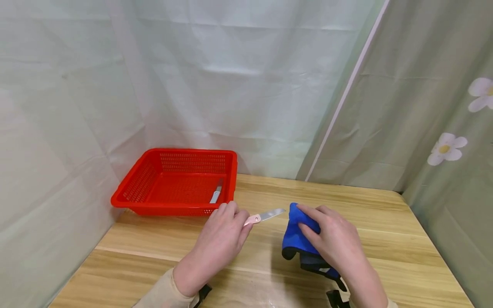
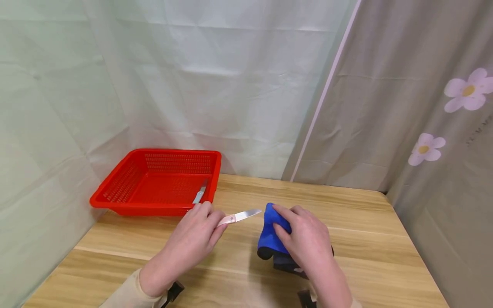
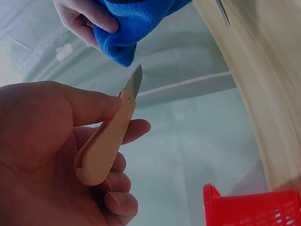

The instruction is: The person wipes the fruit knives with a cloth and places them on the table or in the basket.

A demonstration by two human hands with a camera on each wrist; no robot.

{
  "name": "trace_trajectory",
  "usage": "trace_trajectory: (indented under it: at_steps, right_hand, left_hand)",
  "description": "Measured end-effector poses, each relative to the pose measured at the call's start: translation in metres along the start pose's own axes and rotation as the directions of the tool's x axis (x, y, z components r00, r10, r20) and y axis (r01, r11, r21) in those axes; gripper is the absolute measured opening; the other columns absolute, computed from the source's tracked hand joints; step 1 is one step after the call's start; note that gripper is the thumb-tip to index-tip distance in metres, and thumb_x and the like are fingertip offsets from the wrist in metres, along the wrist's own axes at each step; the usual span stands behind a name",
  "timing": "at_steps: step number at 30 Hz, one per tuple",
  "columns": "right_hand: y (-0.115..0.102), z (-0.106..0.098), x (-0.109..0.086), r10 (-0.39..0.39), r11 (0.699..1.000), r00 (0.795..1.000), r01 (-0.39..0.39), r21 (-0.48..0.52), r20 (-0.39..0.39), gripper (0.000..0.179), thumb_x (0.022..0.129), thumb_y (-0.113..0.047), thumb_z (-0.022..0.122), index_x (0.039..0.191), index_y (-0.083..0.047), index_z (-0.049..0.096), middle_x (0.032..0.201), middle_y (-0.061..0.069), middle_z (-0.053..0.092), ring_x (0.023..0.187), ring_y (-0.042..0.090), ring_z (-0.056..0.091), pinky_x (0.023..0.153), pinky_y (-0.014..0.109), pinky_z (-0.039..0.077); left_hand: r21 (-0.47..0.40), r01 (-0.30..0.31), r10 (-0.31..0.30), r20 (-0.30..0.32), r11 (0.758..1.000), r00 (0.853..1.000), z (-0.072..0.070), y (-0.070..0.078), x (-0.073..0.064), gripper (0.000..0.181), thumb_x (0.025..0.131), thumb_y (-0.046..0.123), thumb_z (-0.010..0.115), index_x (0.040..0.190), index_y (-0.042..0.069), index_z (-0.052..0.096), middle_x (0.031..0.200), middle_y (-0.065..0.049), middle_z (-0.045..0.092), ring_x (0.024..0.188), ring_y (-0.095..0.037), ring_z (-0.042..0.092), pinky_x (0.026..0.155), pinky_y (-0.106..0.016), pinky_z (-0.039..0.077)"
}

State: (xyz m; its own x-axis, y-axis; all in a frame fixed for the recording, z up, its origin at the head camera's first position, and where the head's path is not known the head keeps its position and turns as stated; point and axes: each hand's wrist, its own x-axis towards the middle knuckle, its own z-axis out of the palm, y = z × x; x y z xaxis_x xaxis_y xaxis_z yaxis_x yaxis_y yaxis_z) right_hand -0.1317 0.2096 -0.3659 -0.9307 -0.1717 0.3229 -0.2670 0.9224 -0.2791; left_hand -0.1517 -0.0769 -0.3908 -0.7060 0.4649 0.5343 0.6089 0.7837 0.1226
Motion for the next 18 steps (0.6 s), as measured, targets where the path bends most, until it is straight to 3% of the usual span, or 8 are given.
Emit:
trace_trajectory:
  at_steps: [9,18]
  right_hand:
    - [-0.003,0.000,0.000,-0.015,1.000,1.000,0.015,0.016,-0.008,0.049,0.097,-0.026,0.088,0.144,-0.026,0.075,0.106,0.002,0.072,0.083,0.017,0.063,0.067,0.040,0.055]
    - [-0.006,0.000,0.006,-0.076,0.997,0.996,0.076,0.002,-0.047,0.048,0.095,-0.025,0.089,0.141,-0.026,0.077,0.102,0.001,0.071,0.083,0.018,0.065,0.068,0.041,0.054]
  left_hand:
    - [0.073,-0.006,0.008,-0.036,0.997,0.999,-0.006,-0.006,0.001,0.021,0.092,0.020,0.091,0.096,0.009,0.075,0.084,-0.002,0.057,0.073,-0.018,0.047,0.061,-0.027,0.042]
    - [0.150,-0.018,0.024,-0.041,0.988,0.999,-0.023,-0.015,0.006,0.024,0.090,0.019,0.090,0.090,0.010,0.068,0.075,0.001,0.051,0.064,-0.018,0.045,0.057,-0.030,0.042]
